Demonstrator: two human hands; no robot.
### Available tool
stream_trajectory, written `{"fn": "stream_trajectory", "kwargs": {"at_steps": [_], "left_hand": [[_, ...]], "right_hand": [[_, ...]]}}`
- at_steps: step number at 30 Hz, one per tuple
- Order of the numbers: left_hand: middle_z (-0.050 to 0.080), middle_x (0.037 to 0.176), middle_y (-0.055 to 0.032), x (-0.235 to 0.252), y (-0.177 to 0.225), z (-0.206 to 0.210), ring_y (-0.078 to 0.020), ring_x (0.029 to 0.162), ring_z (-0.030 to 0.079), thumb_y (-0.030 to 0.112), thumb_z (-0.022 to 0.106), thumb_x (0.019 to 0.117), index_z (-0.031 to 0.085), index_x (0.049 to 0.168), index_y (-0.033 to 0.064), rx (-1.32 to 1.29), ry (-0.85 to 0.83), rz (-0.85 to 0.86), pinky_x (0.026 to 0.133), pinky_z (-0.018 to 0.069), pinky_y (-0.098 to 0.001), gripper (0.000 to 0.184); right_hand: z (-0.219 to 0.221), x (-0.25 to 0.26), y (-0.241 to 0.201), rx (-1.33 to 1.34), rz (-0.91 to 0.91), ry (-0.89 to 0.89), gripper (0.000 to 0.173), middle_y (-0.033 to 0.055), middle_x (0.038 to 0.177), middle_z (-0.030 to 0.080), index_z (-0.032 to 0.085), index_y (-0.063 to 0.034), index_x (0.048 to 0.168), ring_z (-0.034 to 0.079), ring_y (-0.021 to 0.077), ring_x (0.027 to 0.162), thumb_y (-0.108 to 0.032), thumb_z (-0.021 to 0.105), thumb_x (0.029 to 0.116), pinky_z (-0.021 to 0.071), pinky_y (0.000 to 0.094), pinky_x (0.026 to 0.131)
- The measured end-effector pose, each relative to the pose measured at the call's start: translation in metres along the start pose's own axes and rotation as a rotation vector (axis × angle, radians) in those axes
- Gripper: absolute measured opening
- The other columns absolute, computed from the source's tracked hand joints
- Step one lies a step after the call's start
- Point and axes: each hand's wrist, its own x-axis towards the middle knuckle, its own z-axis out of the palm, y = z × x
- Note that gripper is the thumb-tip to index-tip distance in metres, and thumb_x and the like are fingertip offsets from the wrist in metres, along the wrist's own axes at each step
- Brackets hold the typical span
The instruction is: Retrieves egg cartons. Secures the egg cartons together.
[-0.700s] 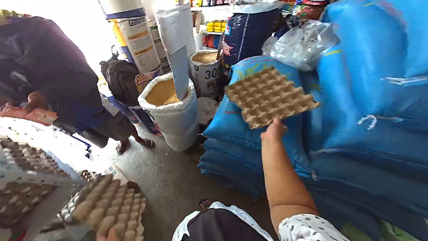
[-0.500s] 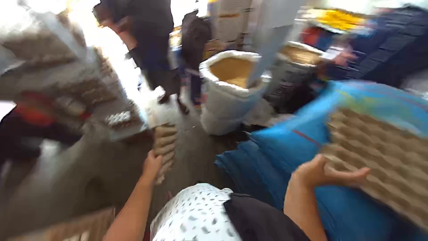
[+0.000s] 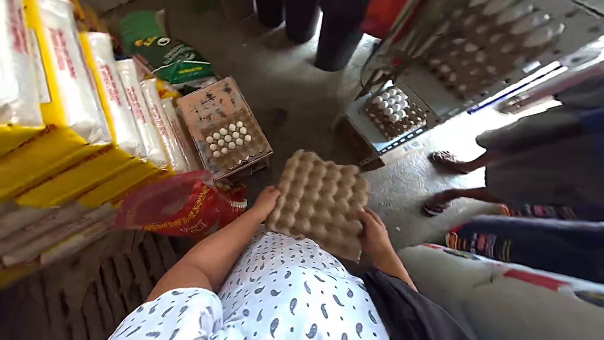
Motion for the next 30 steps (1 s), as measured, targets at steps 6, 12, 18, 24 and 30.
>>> {"fn": "stream_trajectory", "kwargs": {"at_steps": [6,12,18,24,30], "left_hand": [[0.057,0.141,-0.0261,0.025,-0.044,-0.112,-0.0359,0.132,0.055,0.036,0.054,0.1074,0.054,0.142,-0.0008,-0.120,0.349,-0.117,0.111,0.0440,-0.0543,0.050],[0.056,0.143,-0.0260,0.135,-0.023,-0.217,-0.0373,0.135,0.053,0.035,0.050,0.1095,0.054,0.142,-0.0012,-0.069,0.438,-0.195,0.113,0.0418,-0.0557,0.049],[0.051,0.148,-0.0254,0.230,-0.001,-0.275,-0.0374,0.140,0.049,0.035,0.048,0.1100,0.047,0.150,0.0020,-0.181,0.527,-0.390,0.115,0.0400,-0.0562,0.052],[0.041,0.158,-0.0255,0.283,-0.025,-0.287,-0.0375,0.146,0.042,0.033,0.054,0.1078,0.030,0.160,0.0044,-0.237,0.448,-0.459,0.118,0.0368,-0.0553,0.064],[0.043,0.157,-0.0239,0.296,-0.027,-0.287,-0.0370,0.145,0.043,0.032,0.048,0.1102,0.029,0.161,0.0072,-0.138,0.389,-0.577,0.118,0.0369,-0.0553,0.060]], "right_hand": [[0.162,0.075,-0.061,-0.385,-0.005,-0.406,0.063,0.0249,0.150,0.049,0.036,-0.0074,0.159,0.056,0.0331,0.132,-0.021,0.060,0.1021,0.0503,0.0495,0.106],[0.328,0.182,-0.120,-0.822,-0.086,-0.469,0.058,0.0258,0.146,0.052,0.048,-0.0055,0.152,0.052,0.0378,0.136,-0.030,0.063,0.1019,0.0434,0.0541,0.113],[0.441,0.281,-0.129,-0.916,-0.022,-0.586,0.063,0.0223,0.151,0.051,0.038,-0.0071,0.159,0.050,0.0356,0.139,-0.026,0.063,0.1031,0.0395,0.0543,0.117],[0.488,0.326,-0.097,-0.994,-0.023,-0.570,0.078,0.0221,0.169,0.020,0.025,-0.0107,0.164,0.028,0.0414,0.153,-0.014,0.067,0.0976,0.0325,0.0611,0.120],[0.503,0.334,-0.099,-1.224,0.057,-0.684,0.085,0.0203,0.169,0.020,0.017,-0.0095,0.165,0.037,0.0421,0.148,-0.022,0.067,0.0977,0.0382,0.0600,0.116]]}}
